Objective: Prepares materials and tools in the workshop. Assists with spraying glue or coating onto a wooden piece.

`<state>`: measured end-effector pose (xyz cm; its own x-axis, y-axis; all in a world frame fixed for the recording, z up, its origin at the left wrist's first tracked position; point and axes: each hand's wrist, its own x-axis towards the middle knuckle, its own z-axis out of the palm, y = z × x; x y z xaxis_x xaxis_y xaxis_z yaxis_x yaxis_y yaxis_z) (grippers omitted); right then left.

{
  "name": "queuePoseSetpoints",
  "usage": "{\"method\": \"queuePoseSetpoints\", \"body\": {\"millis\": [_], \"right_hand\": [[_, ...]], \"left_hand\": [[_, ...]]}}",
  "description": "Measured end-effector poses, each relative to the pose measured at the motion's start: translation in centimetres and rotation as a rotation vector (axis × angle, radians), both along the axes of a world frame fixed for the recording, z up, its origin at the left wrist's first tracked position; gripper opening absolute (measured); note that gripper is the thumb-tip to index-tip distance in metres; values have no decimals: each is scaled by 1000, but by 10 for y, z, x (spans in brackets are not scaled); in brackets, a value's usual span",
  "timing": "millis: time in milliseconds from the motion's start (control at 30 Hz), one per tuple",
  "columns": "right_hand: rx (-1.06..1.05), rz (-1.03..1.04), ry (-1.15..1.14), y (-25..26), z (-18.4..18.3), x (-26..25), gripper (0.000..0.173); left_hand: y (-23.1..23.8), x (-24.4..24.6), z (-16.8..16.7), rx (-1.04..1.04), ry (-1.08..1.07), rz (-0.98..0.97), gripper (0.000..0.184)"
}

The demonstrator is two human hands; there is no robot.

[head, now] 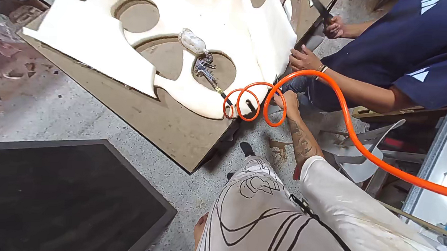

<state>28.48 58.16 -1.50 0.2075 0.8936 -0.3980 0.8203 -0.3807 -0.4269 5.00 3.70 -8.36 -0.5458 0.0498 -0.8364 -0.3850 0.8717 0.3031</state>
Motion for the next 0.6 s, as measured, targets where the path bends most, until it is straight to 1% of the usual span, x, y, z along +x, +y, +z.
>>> {"method": "queuePoseSetpoints", "body": {"millis": [67,167,400,500,600], "right_hand": [[9,1,4,7,-7,-1,62],[28,-1,22,17,-6,-10,61],[70,-41,65,0,2,-22,43],[100,-10,85,3,0,-22,40],[113,10,70,-2,3,-18,39]], "left_hand": [[-2,-2,0,-3,0,-15,32],[-5,-4,0,0,24,-36,33],[1,-2,15,14,35,-34,35],[-7,-5,12,41,9,-35,38],[9,-1,21,21,21,-27,33]]}}
